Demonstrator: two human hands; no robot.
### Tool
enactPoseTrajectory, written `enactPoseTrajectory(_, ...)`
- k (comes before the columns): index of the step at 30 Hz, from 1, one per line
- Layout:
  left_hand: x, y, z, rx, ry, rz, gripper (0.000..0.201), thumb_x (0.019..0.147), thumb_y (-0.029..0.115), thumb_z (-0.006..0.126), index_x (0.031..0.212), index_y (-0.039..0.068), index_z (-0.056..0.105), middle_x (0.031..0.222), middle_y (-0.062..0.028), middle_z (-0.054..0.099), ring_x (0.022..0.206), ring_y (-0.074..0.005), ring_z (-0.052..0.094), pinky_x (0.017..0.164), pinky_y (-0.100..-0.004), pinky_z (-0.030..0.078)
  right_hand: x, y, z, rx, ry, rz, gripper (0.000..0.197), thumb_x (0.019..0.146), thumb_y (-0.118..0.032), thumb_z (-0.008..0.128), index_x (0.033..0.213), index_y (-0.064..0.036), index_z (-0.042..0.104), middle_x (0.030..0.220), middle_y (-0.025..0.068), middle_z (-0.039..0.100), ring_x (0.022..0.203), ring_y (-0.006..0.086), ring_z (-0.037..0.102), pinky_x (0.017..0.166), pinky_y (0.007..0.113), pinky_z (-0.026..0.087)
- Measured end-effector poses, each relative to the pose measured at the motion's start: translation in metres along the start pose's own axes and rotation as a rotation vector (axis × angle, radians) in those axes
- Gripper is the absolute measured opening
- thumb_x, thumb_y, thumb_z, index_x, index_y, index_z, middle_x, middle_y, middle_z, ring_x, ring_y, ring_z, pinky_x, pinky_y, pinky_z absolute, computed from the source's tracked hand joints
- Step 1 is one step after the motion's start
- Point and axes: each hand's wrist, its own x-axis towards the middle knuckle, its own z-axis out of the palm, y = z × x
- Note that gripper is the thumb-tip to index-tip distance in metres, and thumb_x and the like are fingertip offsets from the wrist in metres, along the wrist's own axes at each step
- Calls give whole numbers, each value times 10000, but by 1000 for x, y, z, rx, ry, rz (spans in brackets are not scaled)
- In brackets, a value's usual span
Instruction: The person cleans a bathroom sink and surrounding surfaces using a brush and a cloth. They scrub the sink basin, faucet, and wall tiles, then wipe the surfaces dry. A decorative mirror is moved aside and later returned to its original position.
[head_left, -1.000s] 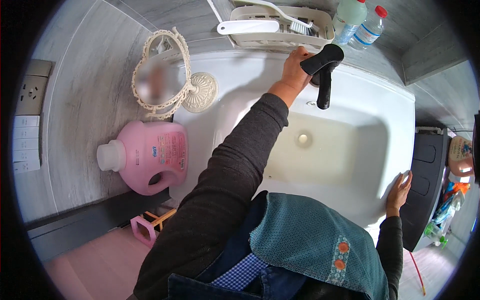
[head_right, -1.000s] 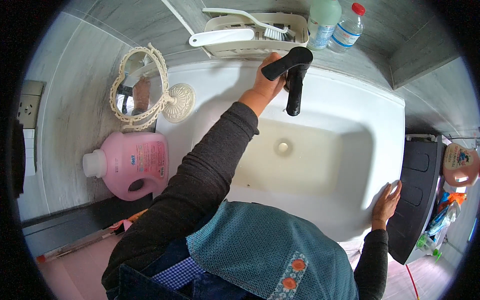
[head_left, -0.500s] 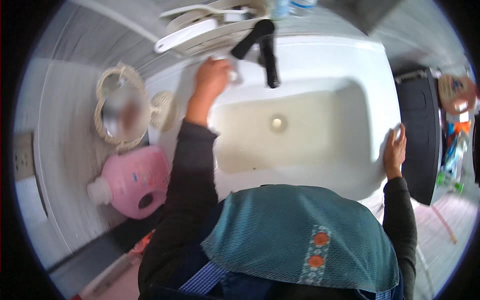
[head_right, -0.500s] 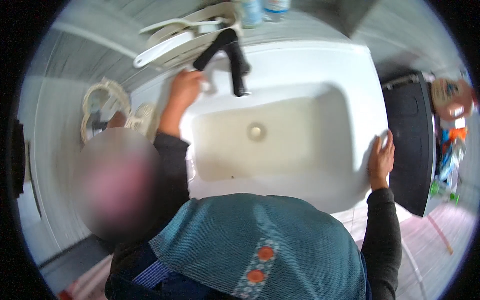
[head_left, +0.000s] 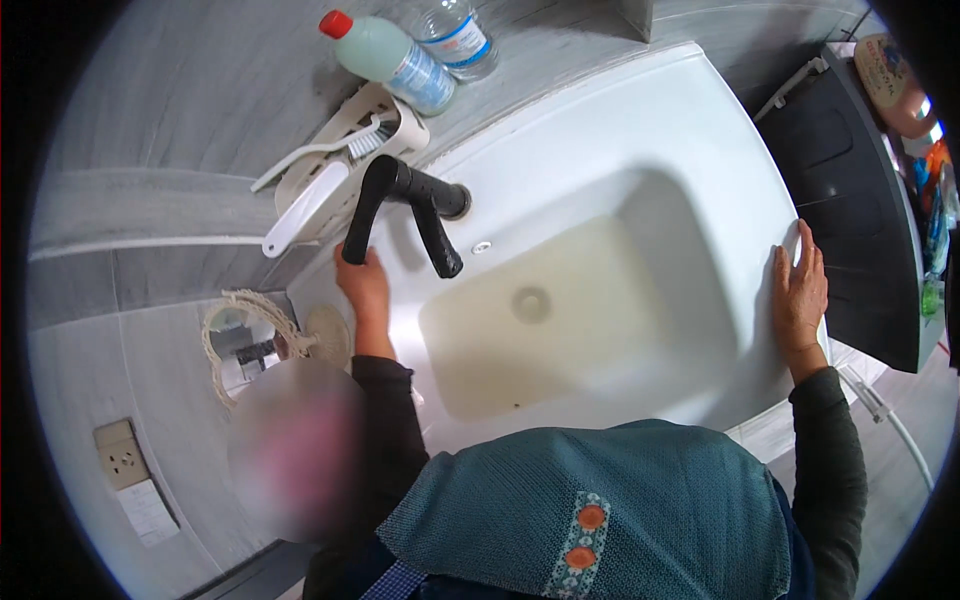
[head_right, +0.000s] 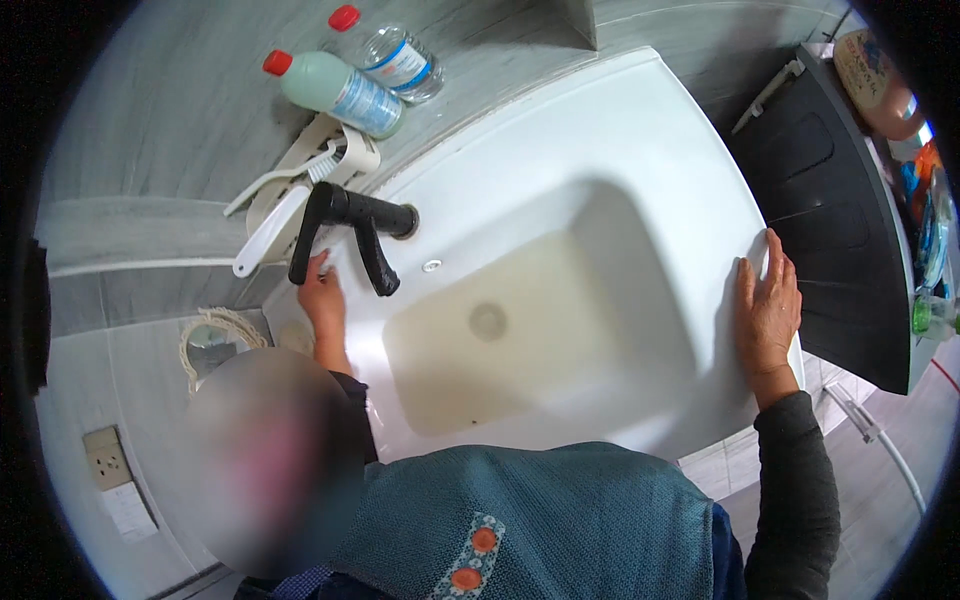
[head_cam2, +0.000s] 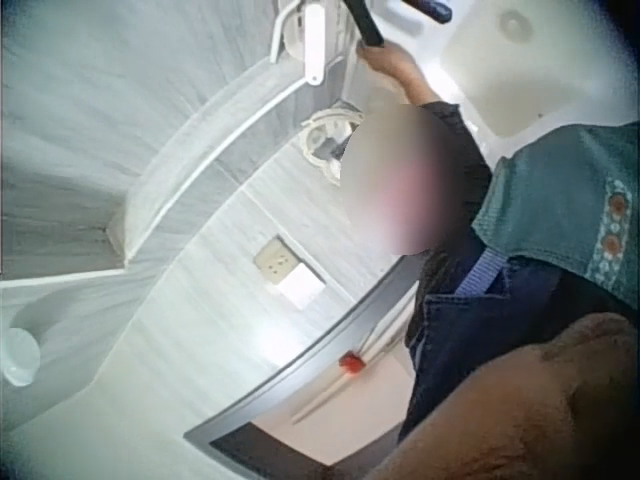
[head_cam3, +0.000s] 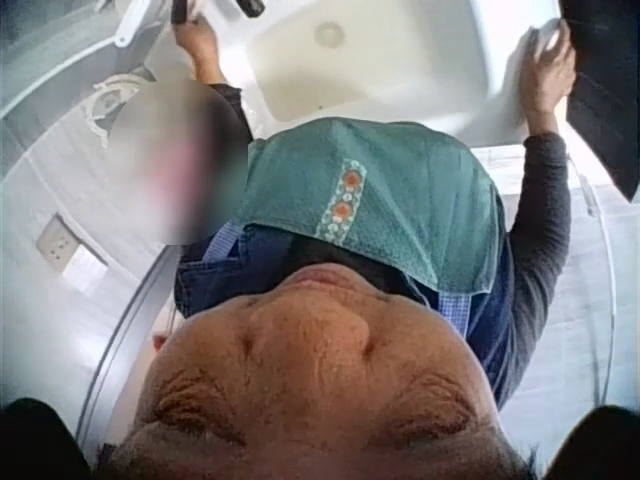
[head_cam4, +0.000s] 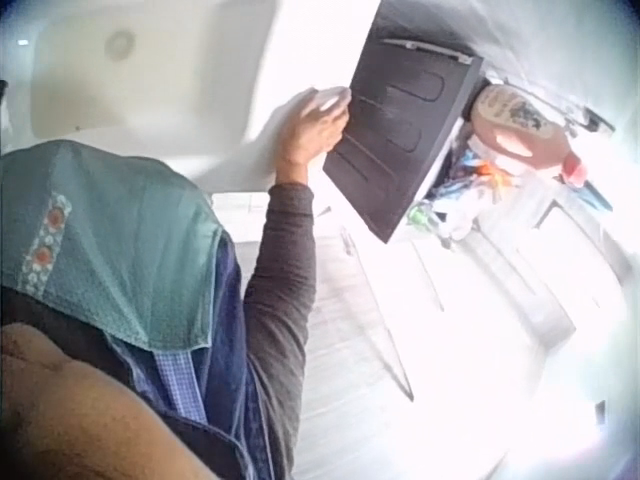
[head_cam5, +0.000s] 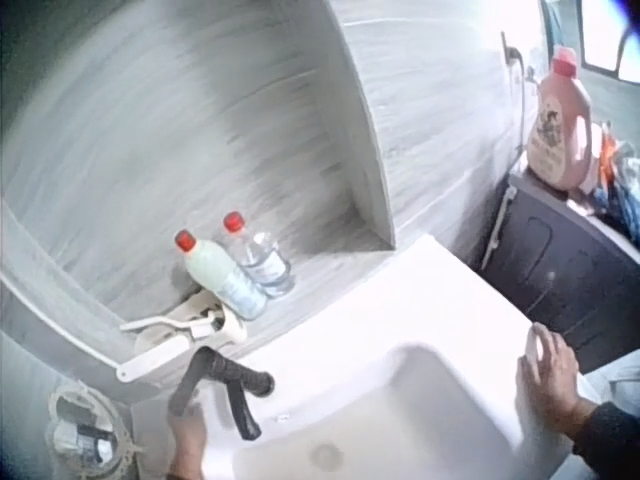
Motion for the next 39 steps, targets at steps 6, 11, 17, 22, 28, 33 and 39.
enactPoseTrajectory(6,-11,93,7,-82,-13,330,242,864,64,522,1080,46,631,1068,-123,629,1003,-275,588,868,-314,444,-1,2,-1,-3,0,10,519,933,-382,465,1398,-166,384,1282,177,502,1128,339,531,988,450,394)
enactPoseTrajectory(11,1,105,39,-1311,-248,-222,117,933,125,460,950,85,568,819,48,487,741,-60,475,682,-234,392,2,-2,-2,-13,3,-6,517,934,-389,461,1396,-169,386,1285,174,499,1146,335,522,998,450,387)
enactPoseTrajectory(17,13,138,35,-1271,-316,-88,279,936,225,460,1078,11,569,960,-51,575,886,-133,555,844,-259,433,0,1,1,-40,1,36,514,936,-404,462,1397,-189,388,1288,171,502,1142,332,531,987,460,402)
enactPoseTrajectory(22,37,115,22,-963,-581,220,412,919,321,470,1116,-30,558,1024,-86,576,869,-166,578,838,-291,442,3,1,2,-7,-17,33,508,940,-403,460,1399,-197,387,1279,165,513,1125,332,546,971,464,419)
enactPoseTrajectory(28,43,143,0,-814,-804,314,230,798,28,590,1010,-52,629,1053,-147,652,975,-196,630,825,-254,454,1,-2,3,-18,-20,59,504,945,-403,454,1401,-199,384,1280,160,513,1136,320,542,982,457,412)
enactPoseTrajectory(33,53,156,-21,-431,-899,689,330,752,7,577,1067,-16,671,1078,-130,675,965,-142,623,857,-267,474,1,4,4,-5,-18,49,525,944,-450,427,1406,-206,378,1286,165,512,1137,319,544,987,466,406)
enactPoseTrajectory(39,43,117,1,-377,-745,592,290,877,52,493,1107,10,663,1048,-71,675,909,-118,597,859,-254,462,1,4,3,3,-21,69,519,941,-445,435,1406,-222,377,1289,159,517,1128,316,554,982,465,414)
